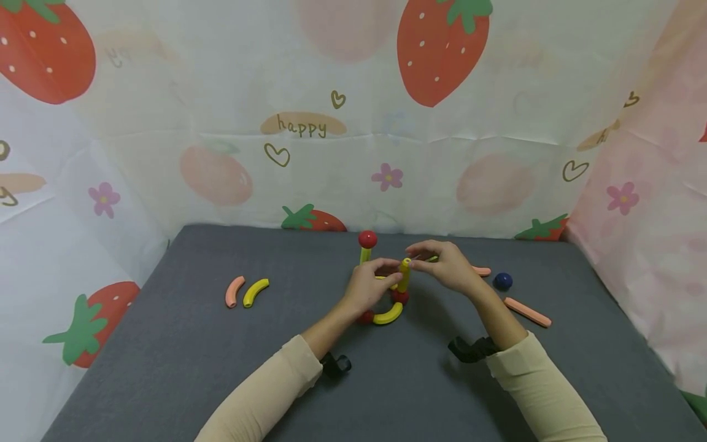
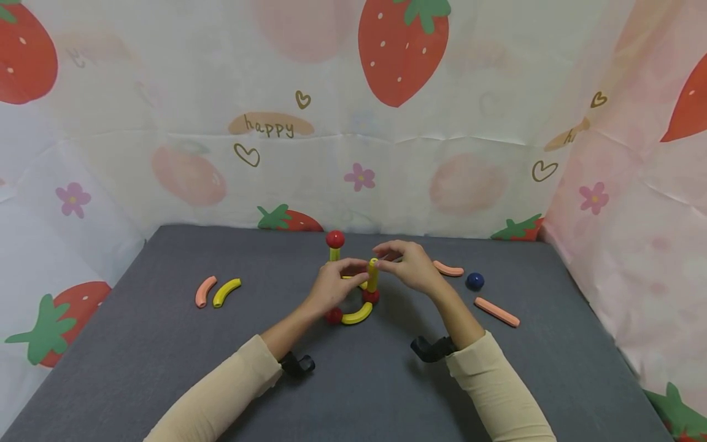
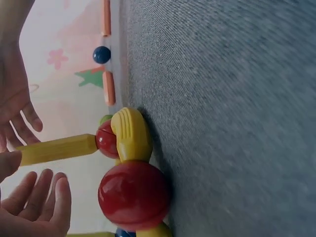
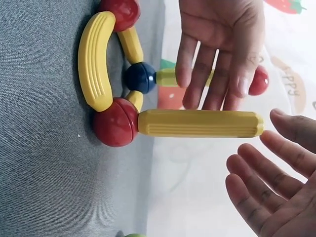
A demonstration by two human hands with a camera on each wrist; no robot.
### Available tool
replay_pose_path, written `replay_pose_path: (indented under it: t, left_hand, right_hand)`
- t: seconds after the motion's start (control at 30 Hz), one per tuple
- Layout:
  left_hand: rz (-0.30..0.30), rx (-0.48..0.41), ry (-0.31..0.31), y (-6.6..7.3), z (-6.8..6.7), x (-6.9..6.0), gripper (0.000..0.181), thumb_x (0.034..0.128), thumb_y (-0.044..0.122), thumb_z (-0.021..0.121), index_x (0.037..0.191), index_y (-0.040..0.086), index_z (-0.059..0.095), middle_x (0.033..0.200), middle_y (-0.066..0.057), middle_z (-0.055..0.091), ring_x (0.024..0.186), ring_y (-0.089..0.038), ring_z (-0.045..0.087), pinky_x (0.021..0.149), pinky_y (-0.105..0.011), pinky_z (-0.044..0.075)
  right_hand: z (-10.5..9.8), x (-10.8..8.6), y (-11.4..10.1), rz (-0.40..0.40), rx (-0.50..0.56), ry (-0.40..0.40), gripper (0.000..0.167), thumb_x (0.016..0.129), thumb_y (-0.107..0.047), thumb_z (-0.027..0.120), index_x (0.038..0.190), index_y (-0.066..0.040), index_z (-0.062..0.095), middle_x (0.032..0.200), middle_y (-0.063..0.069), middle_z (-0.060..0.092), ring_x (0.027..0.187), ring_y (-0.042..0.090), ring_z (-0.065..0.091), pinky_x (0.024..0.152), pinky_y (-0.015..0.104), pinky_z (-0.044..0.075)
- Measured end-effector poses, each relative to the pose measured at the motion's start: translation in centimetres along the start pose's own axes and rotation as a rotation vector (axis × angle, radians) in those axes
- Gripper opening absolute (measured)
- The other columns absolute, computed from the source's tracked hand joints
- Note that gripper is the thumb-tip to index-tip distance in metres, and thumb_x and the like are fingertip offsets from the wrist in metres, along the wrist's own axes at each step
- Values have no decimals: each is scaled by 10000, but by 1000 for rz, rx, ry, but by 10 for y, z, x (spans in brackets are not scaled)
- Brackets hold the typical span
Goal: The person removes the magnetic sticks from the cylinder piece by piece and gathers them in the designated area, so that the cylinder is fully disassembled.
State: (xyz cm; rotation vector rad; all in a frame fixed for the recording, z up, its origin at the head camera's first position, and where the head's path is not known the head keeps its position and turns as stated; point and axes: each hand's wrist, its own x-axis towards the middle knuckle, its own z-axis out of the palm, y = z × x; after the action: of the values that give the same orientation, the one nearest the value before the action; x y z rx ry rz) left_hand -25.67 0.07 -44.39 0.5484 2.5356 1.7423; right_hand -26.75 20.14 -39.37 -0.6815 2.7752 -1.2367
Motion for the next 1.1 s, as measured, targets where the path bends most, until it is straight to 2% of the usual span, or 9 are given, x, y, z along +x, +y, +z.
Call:
replay_pose_path:
  t: [0.17,0.27,0.4,0.53,0.67,0.83,0.93,1.1]
  left_hand:
    - [67,48,28,-3,-14,-8,284,928,185,669,1172,41,684,1131,-115,719,1027,-241,686,886,-354,564]
    - [87,100,74,-6,-26,-11,222,915,182,685,1097,58,715,1053,-94,739,945,-222,692,828,-331,571]
    - [63,120,146,-10,-42,-12,151,908,192,694,999,76,725,962,-79,745,880,-220,691,779,-338,570]
    - [23,85,212,-15,-53,-8,192,907,180,694,1039,42,693,1008,-110,725,942,-249,678,841,-388,561]
    - [-12,58,241,-20,-55,-1,326,903,187,701,1170,10,643,1137,-151,691,1031,-285,662,903,-419,545]
    - [-37,11,214,-27,-51,9,441,899,208,711,1279,18,592,1272,-168,633,1148,-313,624,972,-421,520]
    - [-35,-22,194,-30,-47,14,445,896,206,715,1288,35,593,1293,-159,621,1189,-313,602,1006,-418,501]
    - [-4,-49,187,-30,-42,19,401,906,185,702,1265,26,618,1238,-170,659,1155,-306,626,995,-418,510]
  right_hand:
    - [-4,3,-3,0,1,1,323,934,-188,663,1228,-53,655,1164,151,681,1017,273,654,901,458,541]
    - [-8,7,-5,4,3,6,327,936,-175,659,1238,-50,649,1173,157,677,1035,283,650,911,467,536]
    - [-10,14,-9,0,-7,16,345,944,-186,650,1252,-33,637,1193,163,669,1055,293,642,918,470,532]
    - [-7,21,-15,-10,-27,12,365,947,-198,647,1271,-31,624,1200,164,665,1067,296,641,920,458,535]
    - [-2,31,-22,-21,-38,15,375,939,-186,657,1281,-37,620,1199,163,668,1060,298,650,899,450,547]
    - [7,43,-32,-73,-48,5,382,926,-157,670,1278,-17,620,1204,182,659,1053,306,647,914,451,543]
    - [14,49,-36,-107,-56,-14,393,920,-139,674,1277,13,613,1210,206,648,1055,323,644,920,453,541]
    - [24,58,-41,-145,-69,-43,426,912,-121,682,1304,18,592,1270,203,625,1087,330,637,920,439,546]
